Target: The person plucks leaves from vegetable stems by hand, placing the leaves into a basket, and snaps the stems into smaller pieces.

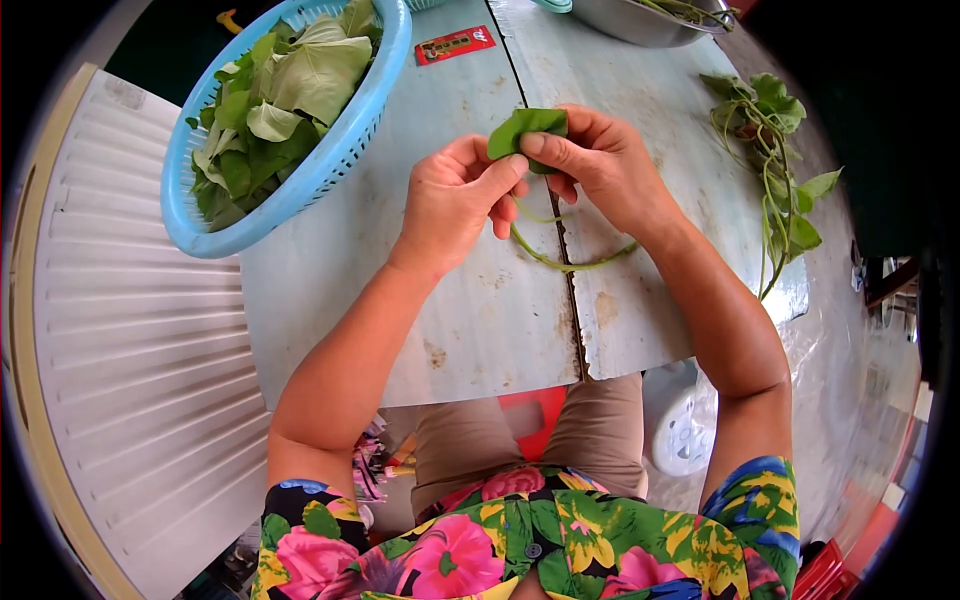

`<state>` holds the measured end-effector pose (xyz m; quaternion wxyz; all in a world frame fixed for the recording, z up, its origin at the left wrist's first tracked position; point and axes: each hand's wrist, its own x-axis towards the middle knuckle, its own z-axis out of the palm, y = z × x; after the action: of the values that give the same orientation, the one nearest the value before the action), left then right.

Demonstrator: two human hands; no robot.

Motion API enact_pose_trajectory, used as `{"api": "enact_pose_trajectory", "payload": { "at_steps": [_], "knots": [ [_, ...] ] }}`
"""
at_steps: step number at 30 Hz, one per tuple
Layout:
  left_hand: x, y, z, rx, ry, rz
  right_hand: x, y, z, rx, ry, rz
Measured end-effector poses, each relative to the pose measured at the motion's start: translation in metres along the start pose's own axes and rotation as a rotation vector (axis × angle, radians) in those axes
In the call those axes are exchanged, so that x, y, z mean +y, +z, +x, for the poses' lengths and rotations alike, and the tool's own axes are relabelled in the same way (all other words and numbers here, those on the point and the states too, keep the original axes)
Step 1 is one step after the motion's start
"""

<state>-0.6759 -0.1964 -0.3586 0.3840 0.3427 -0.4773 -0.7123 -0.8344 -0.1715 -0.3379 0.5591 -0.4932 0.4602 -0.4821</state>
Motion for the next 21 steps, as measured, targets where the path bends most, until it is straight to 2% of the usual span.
{"api": "enact_pose_trajectory", "payload": {
  "at_steps": [5,12,21],
  "knots": [
    [0.0058,-0.0003,-0.0028,-0.076,-0.030,-0.085,0.0011,-0.0052,0.0001,-0.017,0.068,0.128],
    [0.0052,0.0010,-0.0040,-0.098,-0.024,-0.108,0.0050,-0.0116,0.0039,-0.057,0.046,0.341],
    [0.0067,0.0007,-0.0053,-0.144,-0.017,-0.078,0.0045,-0.0122,0.0048,-0.009,0.022,0.315]
  ]
}}
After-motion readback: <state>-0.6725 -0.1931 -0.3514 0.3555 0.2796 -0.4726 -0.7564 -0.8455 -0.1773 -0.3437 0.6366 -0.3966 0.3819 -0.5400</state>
